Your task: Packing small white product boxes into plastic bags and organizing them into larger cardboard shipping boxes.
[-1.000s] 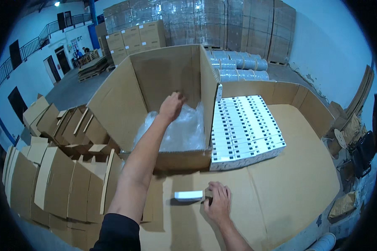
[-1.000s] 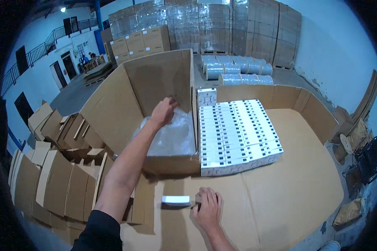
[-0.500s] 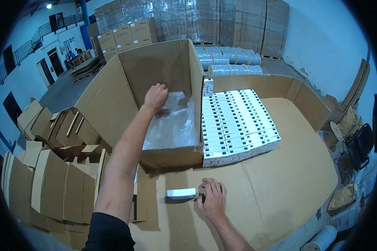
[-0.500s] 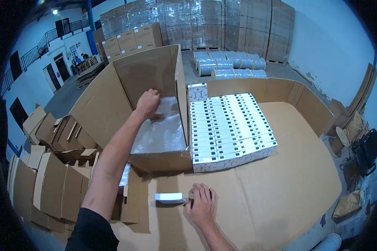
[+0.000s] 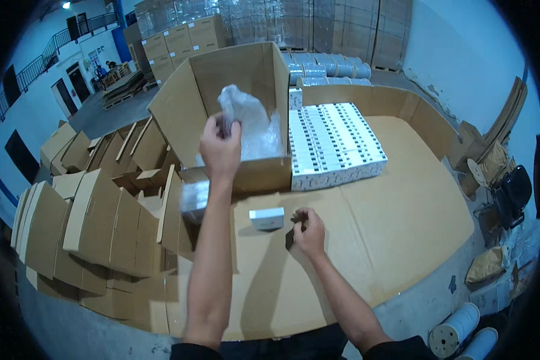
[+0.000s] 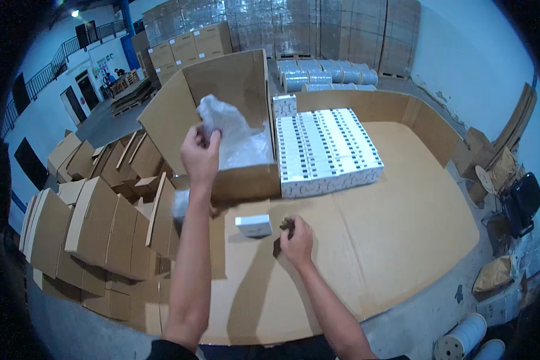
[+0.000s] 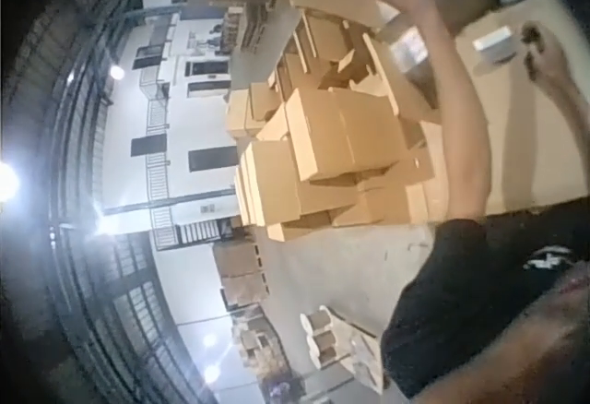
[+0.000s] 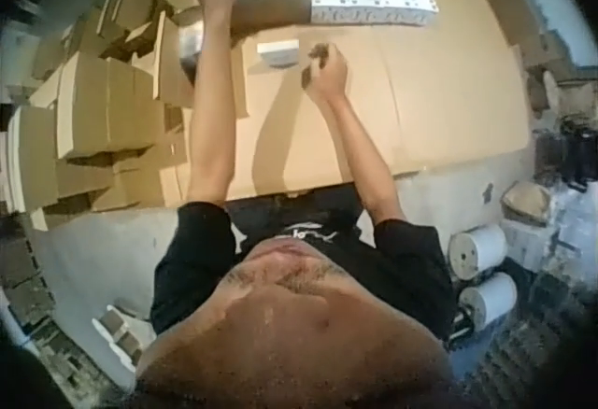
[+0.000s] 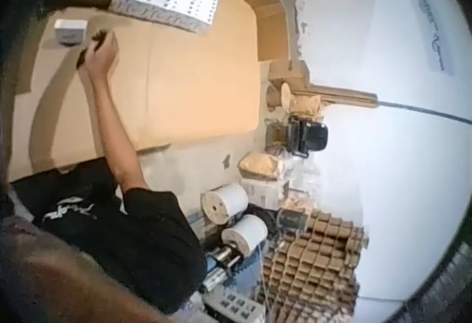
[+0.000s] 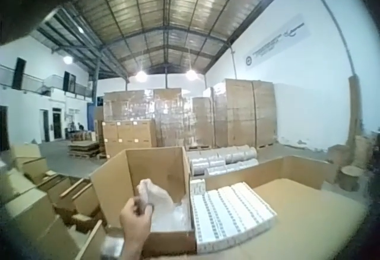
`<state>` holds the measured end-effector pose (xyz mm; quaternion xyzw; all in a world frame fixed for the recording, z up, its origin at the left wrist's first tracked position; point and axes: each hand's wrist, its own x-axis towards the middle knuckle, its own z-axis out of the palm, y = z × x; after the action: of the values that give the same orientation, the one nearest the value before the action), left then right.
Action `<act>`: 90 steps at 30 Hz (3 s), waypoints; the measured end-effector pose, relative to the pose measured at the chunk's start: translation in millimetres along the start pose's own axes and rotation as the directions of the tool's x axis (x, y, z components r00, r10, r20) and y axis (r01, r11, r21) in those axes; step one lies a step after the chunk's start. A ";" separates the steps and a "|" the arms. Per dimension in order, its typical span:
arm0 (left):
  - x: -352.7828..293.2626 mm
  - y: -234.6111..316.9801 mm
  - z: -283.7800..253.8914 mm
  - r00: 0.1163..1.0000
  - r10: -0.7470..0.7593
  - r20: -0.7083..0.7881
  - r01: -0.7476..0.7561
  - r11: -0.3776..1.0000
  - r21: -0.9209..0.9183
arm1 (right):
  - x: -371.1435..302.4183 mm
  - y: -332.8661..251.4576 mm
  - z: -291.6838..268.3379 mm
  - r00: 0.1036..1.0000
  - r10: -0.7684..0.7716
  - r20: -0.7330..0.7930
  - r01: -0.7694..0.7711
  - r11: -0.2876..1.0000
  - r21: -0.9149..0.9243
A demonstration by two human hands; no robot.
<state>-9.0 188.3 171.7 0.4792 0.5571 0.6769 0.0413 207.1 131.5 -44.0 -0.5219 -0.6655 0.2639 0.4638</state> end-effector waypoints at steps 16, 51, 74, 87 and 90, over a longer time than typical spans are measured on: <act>-285.2 -52.3 -101.4 0.839 -0.417 0.350 0.420 0.905 0.070 | -63.6 -47.0 -18.2 0.910 -0.089 0.406 -0.107 0.894 0.435; -260.8 -77.3 -89.3 0.875 -0.439 0.203 0.474 0.863 -0.177 | -59.0 -56.0 -23.1 0.912 -0.044 0.408 -0.205 0.812 0.547; -257.3 -65.3 -86.0 0.909 -0.366 0.200 0.373 0.928 0.002 | -45.2 -28.8 -32.0 0.934 0.089 0.346 -0.332 0.575 0.748; -250.8 -72.4 -91.1 0.779 -0.609 0.148 0.616 0.701 -0.358 | -68.4 -54.3 -4.8 0.994 0.004 0.106 -0.025 0.979 0.200; -251.1 -73.2 -98.0 0.808 -0.562 0.176 0.586 0.734 -0.343 | -65.7 -60.0 -10.3 0.998 0.029 0.049 -0.039 0.974 0.223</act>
<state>22.8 -2.3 -29.9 0.2866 0.5338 0.7110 0.3570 190.9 49.4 -11.9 -0.4716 -0.6329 0.3566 0.4998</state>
